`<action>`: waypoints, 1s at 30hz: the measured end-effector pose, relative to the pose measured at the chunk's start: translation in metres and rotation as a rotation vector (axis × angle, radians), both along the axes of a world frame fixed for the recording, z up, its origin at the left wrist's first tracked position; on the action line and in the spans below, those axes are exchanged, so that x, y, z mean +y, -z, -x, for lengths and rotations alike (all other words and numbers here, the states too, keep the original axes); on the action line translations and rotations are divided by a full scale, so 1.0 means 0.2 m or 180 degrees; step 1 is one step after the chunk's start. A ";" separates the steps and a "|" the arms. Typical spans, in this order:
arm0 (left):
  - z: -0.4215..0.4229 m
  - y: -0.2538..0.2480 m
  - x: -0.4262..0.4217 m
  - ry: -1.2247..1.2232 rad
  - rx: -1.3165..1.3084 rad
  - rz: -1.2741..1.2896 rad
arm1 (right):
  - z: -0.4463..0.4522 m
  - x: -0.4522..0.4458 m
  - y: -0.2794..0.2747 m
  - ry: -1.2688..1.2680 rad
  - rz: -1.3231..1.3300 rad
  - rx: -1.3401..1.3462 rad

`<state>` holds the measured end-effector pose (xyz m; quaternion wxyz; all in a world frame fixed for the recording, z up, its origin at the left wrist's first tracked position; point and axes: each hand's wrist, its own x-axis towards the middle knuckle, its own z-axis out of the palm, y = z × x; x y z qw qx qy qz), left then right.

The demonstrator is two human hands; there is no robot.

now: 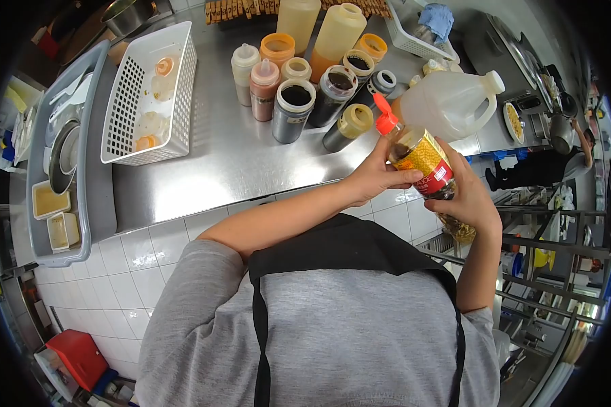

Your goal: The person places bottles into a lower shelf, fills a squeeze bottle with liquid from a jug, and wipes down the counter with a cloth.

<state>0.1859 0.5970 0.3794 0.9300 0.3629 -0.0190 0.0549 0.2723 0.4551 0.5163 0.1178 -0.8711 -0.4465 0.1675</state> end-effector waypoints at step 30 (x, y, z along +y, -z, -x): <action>0.01 -0.07 0.03 0.0036 0.0031 0.0308 | 0.03 0.15 -0.23 -0.0286 0.0677 -0.0831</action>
